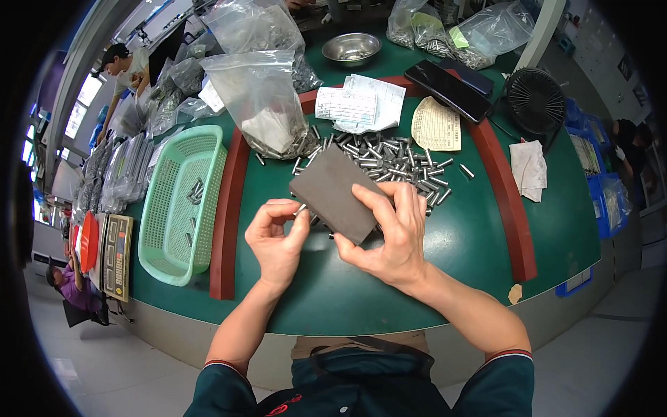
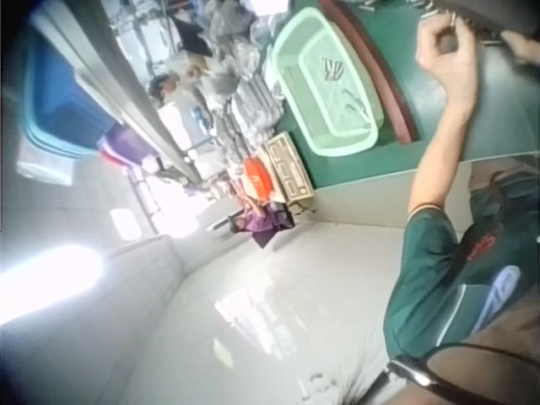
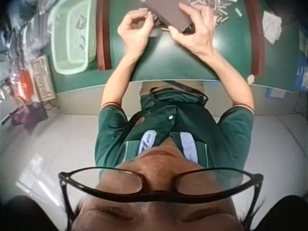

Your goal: Sanding and deburring small metal rods using a sanding block at a workbench.

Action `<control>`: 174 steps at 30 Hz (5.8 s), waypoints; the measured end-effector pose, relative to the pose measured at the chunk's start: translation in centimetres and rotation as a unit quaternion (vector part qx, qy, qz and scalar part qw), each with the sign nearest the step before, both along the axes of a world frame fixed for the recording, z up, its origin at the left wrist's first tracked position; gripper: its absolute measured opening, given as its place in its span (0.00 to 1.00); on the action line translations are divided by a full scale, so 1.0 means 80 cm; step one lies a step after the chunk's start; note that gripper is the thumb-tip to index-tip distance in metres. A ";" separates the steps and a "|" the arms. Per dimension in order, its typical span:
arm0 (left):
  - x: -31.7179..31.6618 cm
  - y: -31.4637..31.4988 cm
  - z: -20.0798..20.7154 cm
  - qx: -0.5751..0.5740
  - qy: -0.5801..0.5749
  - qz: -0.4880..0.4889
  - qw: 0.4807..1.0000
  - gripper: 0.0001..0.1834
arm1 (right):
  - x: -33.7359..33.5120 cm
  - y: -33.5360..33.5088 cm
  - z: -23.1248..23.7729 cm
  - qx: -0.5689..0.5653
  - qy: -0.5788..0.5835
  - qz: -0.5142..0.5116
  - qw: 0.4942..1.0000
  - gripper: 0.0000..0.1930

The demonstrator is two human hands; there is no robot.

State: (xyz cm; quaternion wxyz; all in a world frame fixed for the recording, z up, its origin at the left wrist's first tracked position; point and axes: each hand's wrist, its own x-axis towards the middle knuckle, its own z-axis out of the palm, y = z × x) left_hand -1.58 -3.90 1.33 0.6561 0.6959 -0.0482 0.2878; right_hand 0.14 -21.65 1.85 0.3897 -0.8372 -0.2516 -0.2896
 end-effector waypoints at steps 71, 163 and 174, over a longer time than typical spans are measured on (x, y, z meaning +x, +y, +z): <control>0.008 0.040 -0.013 -0.393 0.291 -0.359 0.795 0.14 | 0.033 -0.026 0.004 0.007 0.005 -0.064 0.998 0.31; 0.008 0.036 0.000 -0.213 0.147 -0.202 0.944 0.11 | 0.016 -0.020 -0.004 -0.046 0.052 -0.008 0.998 0.29; 0.002 0.029 0.002 -0.204 0.161 -0.226 0.939 0.09 | 0.017 -0.019 -0.009 -0.056 0.052 -0.015 0.997 0.29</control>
